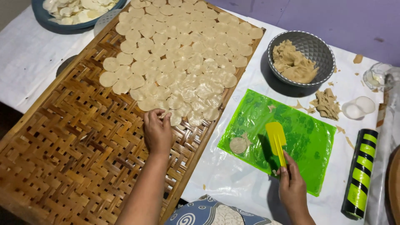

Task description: Arranging thin dough circles on a drying mat and spreading new dough using a spatula and roller.

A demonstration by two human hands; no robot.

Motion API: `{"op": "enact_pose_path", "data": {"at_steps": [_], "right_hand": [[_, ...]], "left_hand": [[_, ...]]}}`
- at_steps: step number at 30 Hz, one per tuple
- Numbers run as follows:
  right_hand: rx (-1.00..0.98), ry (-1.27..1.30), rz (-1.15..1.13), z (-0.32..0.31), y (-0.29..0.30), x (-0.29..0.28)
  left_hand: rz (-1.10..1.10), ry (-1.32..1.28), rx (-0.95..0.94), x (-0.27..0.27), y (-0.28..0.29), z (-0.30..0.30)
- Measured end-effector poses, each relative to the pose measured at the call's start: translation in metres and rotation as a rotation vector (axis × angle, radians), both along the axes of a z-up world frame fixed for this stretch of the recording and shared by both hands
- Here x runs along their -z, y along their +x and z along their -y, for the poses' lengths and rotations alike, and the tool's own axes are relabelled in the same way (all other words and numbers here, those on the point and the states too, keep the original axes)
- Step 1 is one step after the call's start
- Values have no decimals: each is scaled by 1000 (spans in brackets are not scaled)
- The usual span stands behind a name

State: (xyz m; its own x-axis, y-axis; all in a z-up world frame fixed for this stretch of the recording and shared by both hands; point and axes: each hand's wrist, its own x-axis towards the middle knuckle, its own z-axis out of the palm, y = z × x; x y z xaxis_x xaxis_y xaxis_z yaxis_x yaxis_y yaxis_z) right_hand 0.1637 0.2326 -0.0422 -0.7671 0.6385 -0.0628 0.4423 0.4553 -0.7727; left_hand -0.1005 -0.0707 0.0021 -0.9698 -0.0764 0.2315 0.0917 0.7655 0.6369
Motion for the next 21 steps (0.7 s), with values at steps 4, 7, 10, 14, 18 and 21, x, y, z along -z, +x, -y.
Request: {"op": "enact_pose_path", "data": {"at_steps": [4,7,10,14,18,21], "right_hand": [[65,-66,140,-1,3,-4],[40,22,242,4,6,-2],[3,274,348,7,9,-17],[16,111,495,2,8,-28],[-37,123,474,3,-2,-18],[-43,52,451,2,-20,-12]], "left_hand": [[-22,53,138,16,22,-21],[83,63,329,18,55,-42],[94,106,531,28,84,-61],[91,59,649,42,106,-73],[-14,-6,696,53,114,-76],[-46,-74,697,53,116,-76]]}}
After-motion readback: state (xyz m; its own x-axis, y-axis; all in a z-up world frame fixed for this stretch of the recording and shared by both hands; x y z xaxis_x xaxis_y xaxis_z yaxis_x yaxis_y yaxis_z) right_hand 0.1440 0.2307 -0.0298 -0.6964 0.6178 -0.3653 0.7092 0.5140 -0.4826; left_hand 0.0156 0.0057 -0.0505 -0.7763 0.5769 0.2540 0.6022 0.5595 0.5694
